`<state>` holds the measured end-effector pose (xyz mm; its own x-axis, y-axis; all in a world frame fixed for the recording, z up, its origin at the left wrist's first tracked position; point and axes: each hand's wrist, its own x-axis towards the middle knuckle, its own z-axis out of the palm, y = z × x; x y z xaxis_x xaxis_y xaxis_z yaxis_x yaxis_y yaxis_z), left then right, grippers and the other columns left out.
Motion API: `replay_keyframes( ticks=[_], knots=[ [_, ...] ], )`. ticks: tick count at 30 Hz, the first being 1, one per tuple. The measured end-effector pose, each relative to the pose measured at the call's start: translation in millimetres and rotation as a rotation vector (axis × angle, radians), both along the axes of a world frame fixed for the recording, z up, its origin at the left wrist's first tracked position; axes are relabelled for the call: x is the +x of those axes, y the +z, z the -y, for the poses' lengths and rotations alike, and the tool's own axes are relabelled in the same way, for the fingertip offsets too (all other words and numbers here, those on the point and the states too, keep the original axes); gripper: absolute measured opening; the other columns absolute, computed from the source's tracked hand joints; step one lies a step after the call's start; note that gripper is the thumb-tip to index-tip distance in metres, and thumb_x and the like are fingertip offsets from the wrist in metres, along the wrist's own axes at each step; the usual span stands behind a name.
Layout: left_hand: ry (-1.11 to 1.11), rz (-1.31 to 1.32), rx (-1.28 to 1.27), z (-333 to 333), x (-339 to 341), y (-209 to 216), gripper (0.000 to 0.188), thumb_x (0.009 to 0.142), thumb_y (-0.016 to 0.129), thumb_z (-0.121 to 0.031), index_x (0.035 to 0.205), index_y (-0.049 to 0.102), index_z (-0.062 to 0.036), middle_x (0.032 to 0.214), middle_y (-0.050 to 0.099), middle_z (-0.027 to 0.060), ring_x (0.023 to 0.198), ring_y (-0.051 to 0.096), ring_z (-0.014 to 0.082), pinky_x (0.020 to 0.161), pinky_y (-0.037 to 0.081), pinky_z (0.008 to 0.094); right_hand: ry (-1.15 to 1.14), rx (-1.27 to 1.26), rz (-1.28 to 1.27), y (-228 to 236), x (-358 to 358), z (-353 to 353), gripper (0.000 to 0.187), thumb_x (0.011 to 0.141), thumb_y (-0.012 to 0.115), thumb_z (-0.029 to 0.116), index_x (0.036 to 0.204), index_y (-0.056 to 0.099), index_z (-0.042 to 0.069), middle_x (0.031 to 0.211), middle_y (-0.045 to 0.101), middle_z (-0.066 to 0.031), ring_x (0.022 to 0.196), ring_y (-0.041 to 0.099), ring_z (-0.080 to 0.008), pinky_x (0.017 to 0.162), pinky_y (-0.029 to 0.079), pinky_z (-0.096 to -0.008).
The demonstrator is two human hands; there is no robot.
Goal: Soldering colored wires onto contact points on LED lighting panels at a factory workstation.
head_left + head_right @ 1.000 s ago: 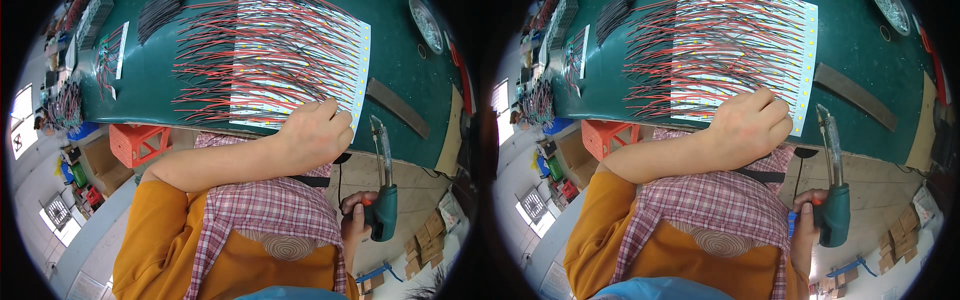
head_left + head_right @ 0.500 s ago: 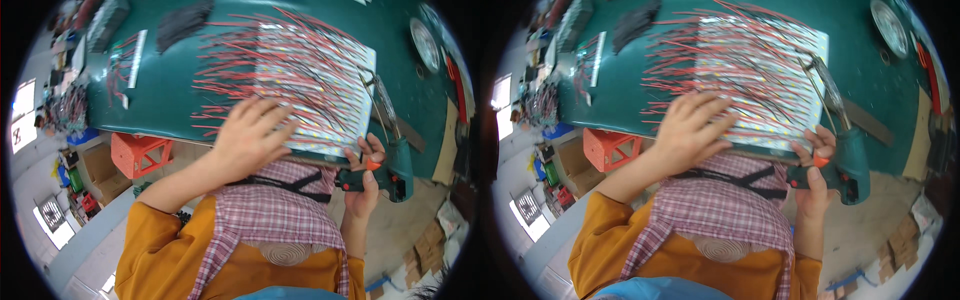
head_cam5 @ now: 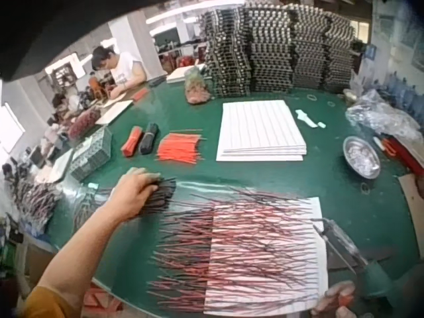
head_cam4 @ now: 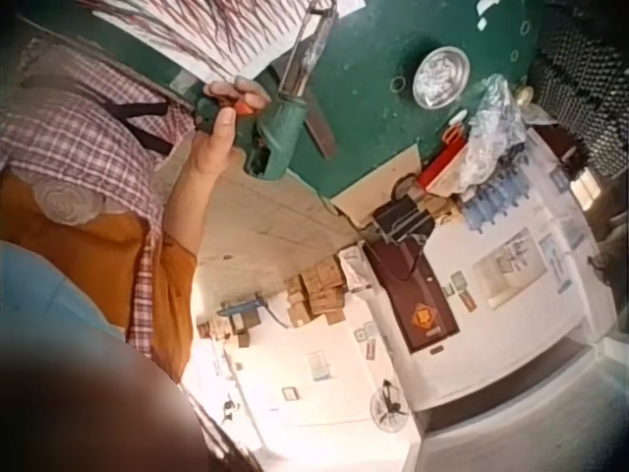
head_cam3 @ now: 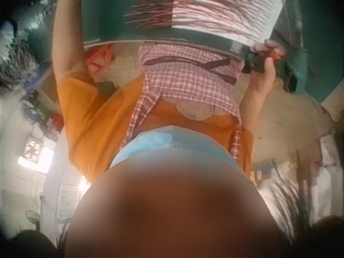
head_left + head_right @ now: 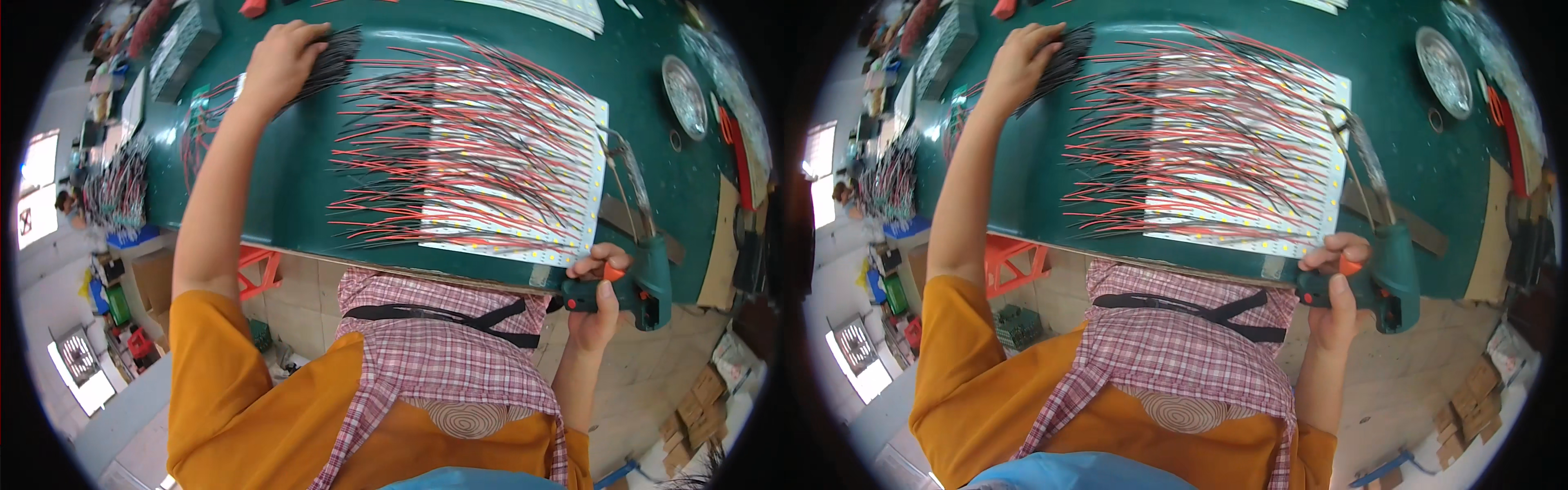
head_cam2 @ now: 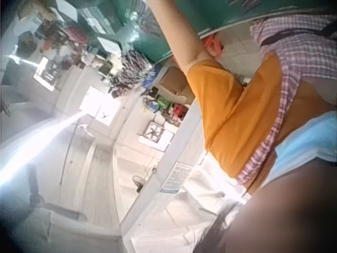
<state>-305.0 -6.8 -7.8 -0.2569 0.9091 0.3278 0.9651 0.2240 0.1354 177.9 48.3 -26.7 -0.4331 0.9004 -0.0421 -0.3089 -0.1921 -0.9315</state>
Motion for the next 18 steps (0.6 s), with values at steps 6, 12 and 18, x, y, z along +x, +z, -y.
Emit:
replay_keyframes(
  ticks=[6, 12, 18],
  knots=[
    [-0.066, -0.039, -0.160, -15, -31, 11, 0.017, 0.085, 0.067, -0.019, 0.096, 0.071, -0.0062, 0.093, 0.067, 0.0113, 0.092, 0.063, 0.0304, 0.079, 0.049, 0.0379, -0.016, 0.014, -0.004, 4, -4, -1, 0.035, 0.088, 0.061, 0.019, 0.117, 0.048, 0.004, 0.114, 0.054, -0.0176, 0.085, 0.063, -0.0202, 0.075, 0.054, -0.0346],
    [0.060, 0.051, -0.258, -18, -34, 15, 0.023, 0.087, 0.067, -0.024, 0.101, 0.072, -0.0068, 0.093, 0.070, 0.0116, 0.091, 0.067, 0.0287, 0.080, 0.050, 0.0345, 0.014, 0.042, -0.097, -1, -2, -6, 0.031, 0.087, 0.061, 0.011, 0.115, 0.051, 0.002, 0.111, 0.059, -0.0204, 0.084, 0.066, -0.0220, 0.075, 0.054, -0.0353],
    [0.128, 0.031, -0.141, -1, -13, 36, 0.025, 0.092, 0.064, -0.022, 0.111, 0.069, -0.0075, 0.098, 0.071, 0.0105, 0.093, 0.068, 0.0209, 0.085, 0.048, 0.0287, 0.023, 0.058, -0.075, -1, -2, -5, 0.032, 0.086, 0.060, 0.011, 0.115, 0.051, 0.002, 0.110, 0.059, -0.0202, 0.082, 0.066, -0.0215, 0.075, 0.054, -0.0357]
  ],
)
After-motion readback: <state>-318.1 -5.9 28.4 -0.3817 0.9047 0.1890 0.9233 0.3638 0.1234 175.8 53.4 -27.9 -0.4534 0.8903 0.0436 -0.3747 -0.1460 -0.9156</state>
